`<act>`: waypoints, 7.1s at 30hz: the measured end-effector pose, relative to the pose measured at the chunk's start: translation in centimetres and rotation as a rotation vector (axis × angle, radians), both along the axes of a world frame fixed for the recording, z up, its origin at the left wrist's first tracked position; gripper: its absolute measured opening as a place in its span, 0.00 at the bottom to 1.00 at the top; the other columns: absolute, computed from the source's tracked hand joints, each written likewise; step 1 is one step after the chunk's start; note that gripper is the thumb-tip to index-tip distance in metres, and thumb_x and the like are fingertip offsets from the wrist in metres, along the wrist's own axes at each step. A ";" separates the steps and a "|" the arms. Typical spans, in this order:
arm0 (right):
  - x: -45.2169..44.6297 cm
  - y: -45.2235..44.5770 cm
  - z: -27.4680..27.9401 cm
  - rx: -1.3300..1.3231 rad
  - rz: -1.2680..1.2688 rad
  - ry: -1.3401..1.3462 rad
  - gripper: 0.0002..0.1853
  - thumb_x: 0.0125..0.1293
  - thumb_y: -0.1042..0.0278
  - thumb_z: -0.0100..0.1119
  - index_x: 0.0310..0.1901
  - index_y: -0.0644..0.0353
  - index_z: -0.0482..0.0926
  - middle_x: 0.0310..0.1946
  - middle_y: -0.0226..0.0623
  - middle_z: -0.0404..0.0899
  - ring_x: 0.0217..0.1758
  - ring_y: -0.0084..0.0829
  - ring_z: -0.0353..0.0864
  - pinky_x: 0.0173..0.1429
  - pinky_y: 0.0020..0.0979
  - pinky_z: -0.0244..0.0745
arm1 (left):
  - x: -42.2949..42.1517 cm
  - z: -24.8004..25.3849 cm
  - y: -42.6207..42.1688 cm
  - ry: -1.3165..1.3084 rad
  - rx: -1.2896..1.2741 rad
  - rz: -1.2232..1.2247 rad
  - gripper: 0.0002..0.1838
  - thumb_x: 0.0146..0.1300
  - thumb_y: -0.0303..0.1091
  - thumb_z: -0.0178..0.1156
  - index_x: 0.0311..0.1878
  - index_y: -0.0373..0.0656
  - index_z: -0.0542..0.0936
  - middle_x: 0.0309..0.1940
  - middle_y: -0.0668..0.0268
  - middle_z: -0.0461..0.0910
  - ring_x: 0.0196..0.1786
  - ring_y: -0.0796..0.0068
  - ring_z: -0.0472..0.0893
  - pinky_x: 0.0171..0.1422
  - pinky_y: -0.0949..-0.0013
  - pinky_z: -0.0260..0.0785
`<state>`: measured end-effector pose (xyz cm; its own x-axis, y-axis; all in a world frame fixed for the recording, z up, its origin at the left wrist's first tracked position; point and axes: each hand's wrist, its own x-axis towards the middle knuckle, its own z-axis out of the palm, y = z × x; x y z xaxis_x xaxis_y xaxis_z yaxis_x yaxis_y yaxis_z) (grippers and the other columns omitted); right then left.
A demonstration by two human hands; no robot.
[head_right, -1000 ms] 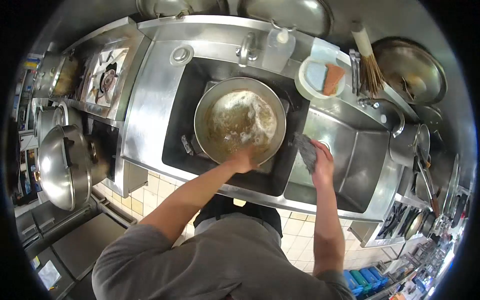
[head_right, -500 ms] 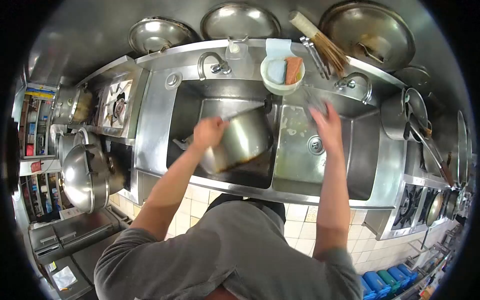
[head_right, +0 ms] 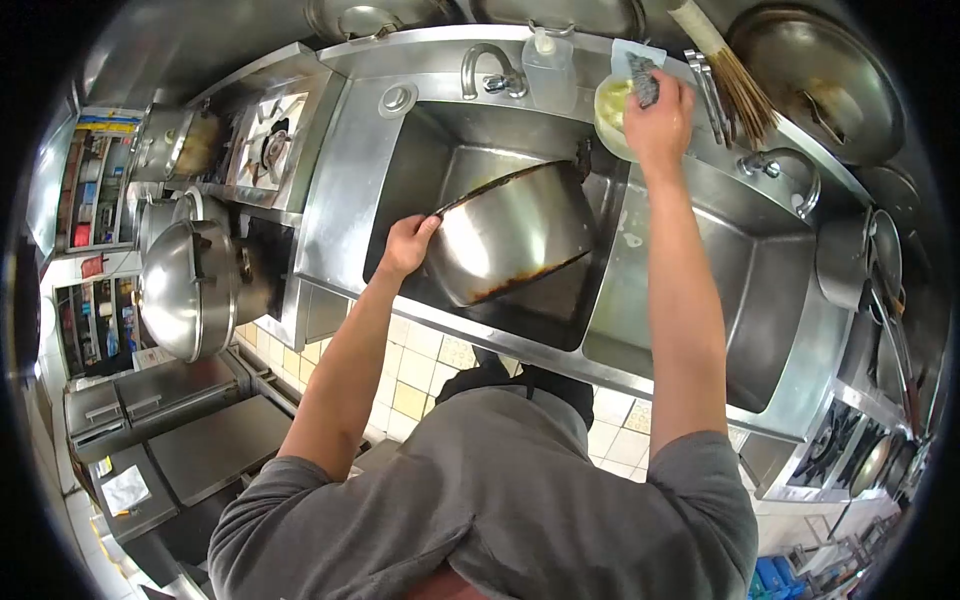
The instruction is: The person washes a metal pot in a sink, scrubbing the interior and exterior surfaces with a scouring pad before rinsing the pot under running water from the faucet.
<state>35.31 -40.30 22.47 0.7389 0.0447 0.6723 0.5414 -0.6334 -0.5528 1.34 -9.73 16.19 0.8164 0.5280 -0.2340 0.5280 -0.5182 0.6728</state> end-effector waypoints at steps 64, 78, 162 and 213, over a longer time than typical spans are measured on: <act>-14.9 14.8 -9.8 -0.137 0.080 0.628 0.05 0.62 0.51 0.72 0.36 0.37 0.89 0.42 0.36 0.82 0.51 0.47 0.81 0.52 0.50 0.75 | 2.7 -0.7 4.8 -0.342 -0.131 0.116 0.30 0.84 0.55 0.48 0.35 0.35 0.78 0.29 0.72 0.71 0.37 0.78 0.68 0.46 0.68 0.66; -27.4 22.2 -5.6 -0.320 0.140 0.239 0.06 0.59 0.50 0.73 0.32 0.37 0.88 0.46 0.36 0.80 0.57 0.44 0.78 0.58 0.53 0.69 | 0.7 -0.5 7.1 -0.432 -0.532 0.017 0.32 0.83 0.60 0.44 0.52 0.38 0.85 0.33 0.66 0.82 0.36 0.78 0.77 0.42 0.70 0.67; -21.6 8.0 -8.6 0.065 0.374 0.523 0.12 0.65 0.54 0.72 0.45 0.48 0.90 0.60 0.42 0.83 0.64 0.52 0.81 0.70 0.52 0.72 | 3.1 -2.3 2.9 -0.302 0.330 0.023 0.24 0.78 0.46 0.59 0.31 0.35 0.75 0.20 0.69 0.70 0.29 0.78 0.67 0.32 0.65 0.61; -14.8 13.3 -9.0 0.047 0.552 0.333 0.07 0.63 0.64 0.69 0.40 0.54 0.85 0.55 0.40 0.81 0.54 0.48 0.82 0.58 0.50 0.78 | 3.4 -2.0 3.1 -0.284 0.342 0.037 0.16 0.76 0.38 0.56 0.34 0.36 0.80 0.24 0.52 0.80 0.27 0.59 0.78 0.36 0.57 0.70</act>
<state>20.48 -27.01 13.51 0.7852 0.4536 0.4216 0.5752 -0.2820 -0.7678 4.71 -6.58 14.19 0.8024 0.5657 0.1901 0.3691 -0.7207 0.5869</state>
